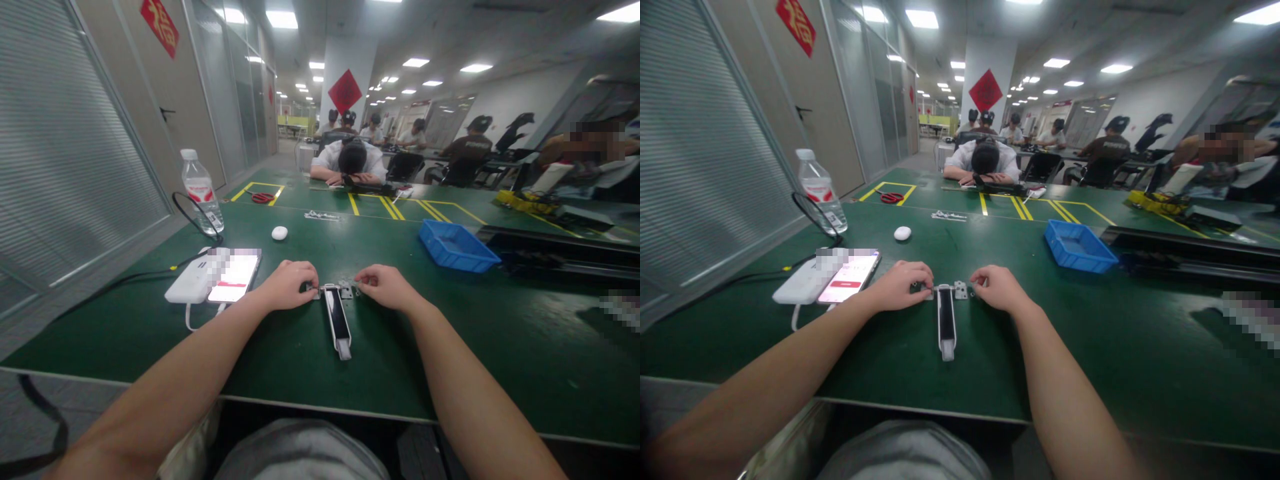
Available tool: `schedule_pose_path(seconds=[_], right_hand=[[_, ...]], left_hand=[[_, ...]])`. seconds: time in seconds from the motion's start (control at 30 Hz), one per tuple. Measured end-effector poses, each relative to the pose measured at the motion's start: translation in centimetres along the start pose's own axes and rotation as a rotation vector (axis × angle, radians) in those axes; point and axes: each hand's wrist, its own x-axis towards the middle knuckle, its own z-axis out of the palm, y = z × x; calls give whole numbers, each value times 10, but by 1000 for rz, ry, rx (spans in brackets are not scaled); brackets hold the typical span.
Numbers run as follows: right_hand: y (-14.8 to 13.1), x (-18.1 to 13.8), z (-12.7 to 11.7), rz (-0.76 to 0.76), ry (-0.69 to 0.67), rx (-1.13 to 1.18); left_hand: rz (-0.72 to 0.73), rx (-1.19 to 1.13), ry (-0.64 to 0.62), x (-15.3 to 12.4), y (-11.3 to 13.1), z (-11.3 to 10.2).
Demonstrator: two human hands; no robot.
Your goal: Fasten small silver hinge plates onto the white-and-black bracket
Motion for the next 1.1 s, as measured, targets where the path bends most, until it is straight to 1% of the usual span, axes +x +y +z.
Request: schedule_pose_path(seconds=[0.3, 0.37, 0.5, 0.6, 0.7, 0.8, 0.9, 1.1], right_hand=[[-8, -3, -1, -29, -155, 18], [-8, -3, 0, -28, -150, 23], [-7, -2, 2, -23, -88, 46], [-6, -2, 4, -24, -67, 75], [-6, -1, 5, -15, -81, 76], [-6, -1, 6, -23, -107, 24], [-7, -1, 6, -32, -90, -12], [-6, 0, 8, 0, -77, 37]], left_hand=[[13, 9, 14, 0, -3, 3], [15, 10, 11, 0, -3, 3], [13, 10, 9, 0, -2, 1], [8, 11, 4, 0, -1, 1], [14, 10, 7, 0, -2, 2], [21, 15, 11, 0, -3, 3], [21, 17, 14, 0, -3, 3], [22, 18, 16, 0, -2, 2]])
